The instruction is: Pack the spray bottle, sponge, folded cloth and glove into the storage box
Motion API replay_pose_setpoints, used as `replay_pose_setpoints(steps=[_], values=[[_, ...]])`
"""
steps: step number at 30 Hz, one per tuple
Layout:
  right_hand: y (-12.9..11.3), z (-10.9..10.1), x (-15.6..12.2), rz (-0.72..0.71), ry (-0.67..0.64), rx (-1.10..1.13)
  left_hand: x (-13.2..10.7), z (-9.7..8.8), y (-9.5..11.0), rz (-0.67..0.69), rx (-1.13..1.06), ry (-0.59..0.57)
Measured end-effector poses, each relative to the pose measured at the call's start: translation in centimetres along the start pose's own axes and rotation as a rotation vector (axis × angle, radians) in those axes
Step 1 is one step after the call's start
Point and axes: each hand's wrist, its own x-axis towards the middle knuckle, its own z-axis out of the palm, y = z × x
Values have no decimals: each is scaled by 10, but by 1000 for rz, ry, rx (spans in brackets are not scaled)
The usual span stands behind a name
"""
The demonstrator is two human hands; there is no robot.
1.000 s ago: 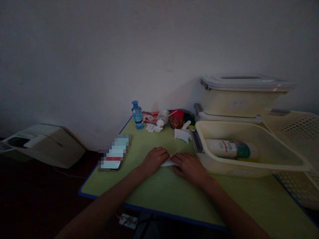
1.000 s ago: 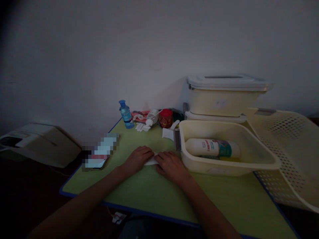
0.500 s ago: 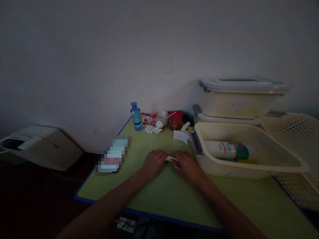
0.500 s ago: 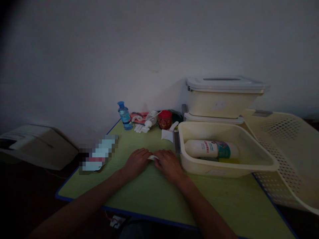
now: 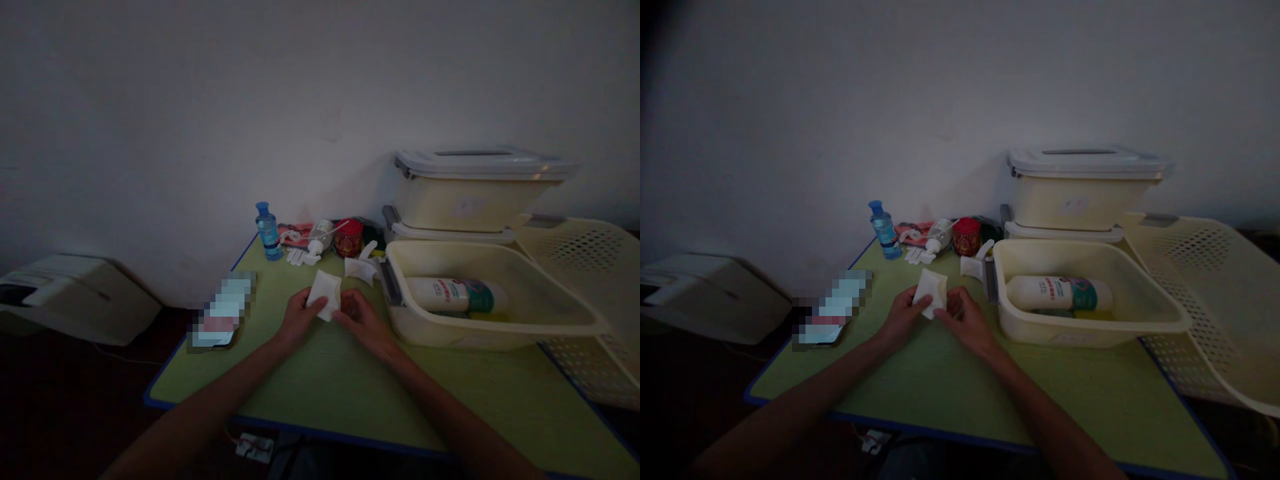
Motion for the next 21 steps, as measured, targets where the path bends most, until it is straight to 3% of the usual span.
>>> replay_pose_setpoints(steps=[8,14,21], values=[[0,7,-5,-6,-5,67,-7,5,-4,-4,-91,-26],[-6,6,-7,-18,24,40,-9,8,-1,-100,-215,-83],[-9,13,-12,-26,-71,63,-7,6,-10,-76,-27,108]])
